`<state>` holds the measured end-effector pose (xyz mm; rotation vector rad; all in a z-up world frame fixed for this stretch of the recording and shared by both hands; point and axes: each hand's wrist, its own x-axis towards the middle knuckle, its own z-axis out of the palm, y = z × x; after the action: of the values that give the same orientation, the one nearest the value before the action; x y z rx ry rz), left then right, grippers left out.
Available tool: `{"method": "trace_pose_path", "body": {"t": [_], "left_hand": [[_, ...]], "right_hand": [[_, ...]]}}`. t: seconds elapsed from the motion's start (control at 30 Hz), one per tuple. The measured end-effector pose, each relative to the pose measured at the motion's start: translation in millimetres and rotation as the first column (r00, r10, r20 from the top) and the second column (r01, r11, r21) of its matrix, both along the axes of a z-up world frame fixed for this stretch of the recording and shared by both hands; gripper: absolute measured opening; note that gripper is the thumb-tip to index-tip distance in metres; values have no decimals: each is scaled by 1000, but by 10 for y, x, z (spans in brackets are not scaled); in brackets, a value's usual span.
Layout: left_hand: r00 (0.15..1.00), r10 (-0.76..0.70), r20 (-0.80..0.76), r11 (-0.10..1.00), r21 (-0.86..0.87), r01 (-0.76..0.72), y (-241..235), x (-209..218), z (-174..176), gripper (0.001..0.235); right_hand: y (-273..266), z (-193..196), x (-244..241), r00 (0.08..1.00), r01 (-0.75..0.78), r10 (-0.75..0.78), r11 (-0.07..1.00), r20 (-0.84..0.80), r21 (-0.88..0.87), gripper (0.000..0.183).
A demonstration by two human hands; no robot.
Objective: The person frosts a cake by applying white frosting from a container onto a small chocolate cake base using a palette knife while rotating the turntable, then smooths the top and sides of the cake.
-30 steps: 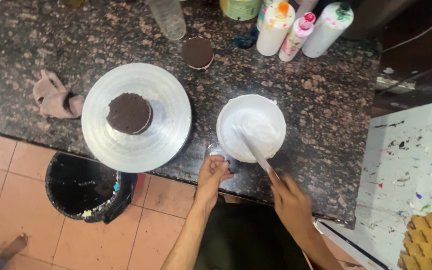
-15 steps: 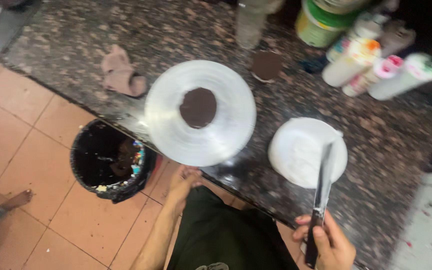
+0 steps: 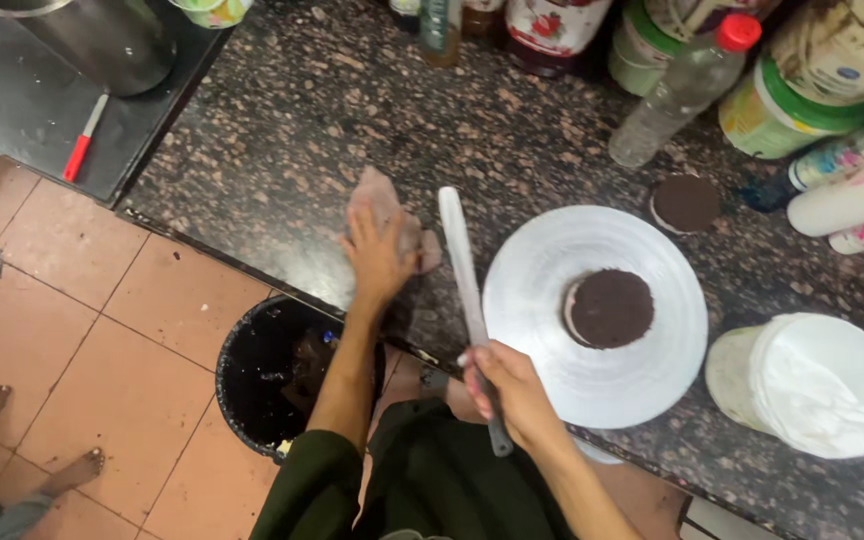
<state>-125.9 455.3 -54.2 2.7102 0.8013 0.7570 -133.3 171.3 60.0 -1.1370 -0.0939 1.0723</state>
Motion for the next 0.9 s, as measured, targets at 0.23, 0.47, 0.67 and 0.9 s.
{"method": "trace_pose_path", "body": {"t": [0.23, 0.47, 0.67, 0.9], "left_hand": [[893, 105, 437, 587, -752, 299, -40, -214, -307, 37], [883, 236, 406, -114, -891, 440, -577, -771, 413, 85], [715, 420, 558, 422, -818, 391, -268, -319, 291, 60], [487, 593, 641, 199, -703, 683, 209, 59, 536, 55]], "right_hand": [[949, -304, 56, 992, -56, 65, 995, 106, -85, 17], [1226, -897, 83, 937, -87, 189, 941, 293, -327, 19], [1193, -499, 62, 829, -213, 398, 875, 394, -435, 21], [622, 482, 39, 832, -242, 459, 805, 312, -542, 26]]}}
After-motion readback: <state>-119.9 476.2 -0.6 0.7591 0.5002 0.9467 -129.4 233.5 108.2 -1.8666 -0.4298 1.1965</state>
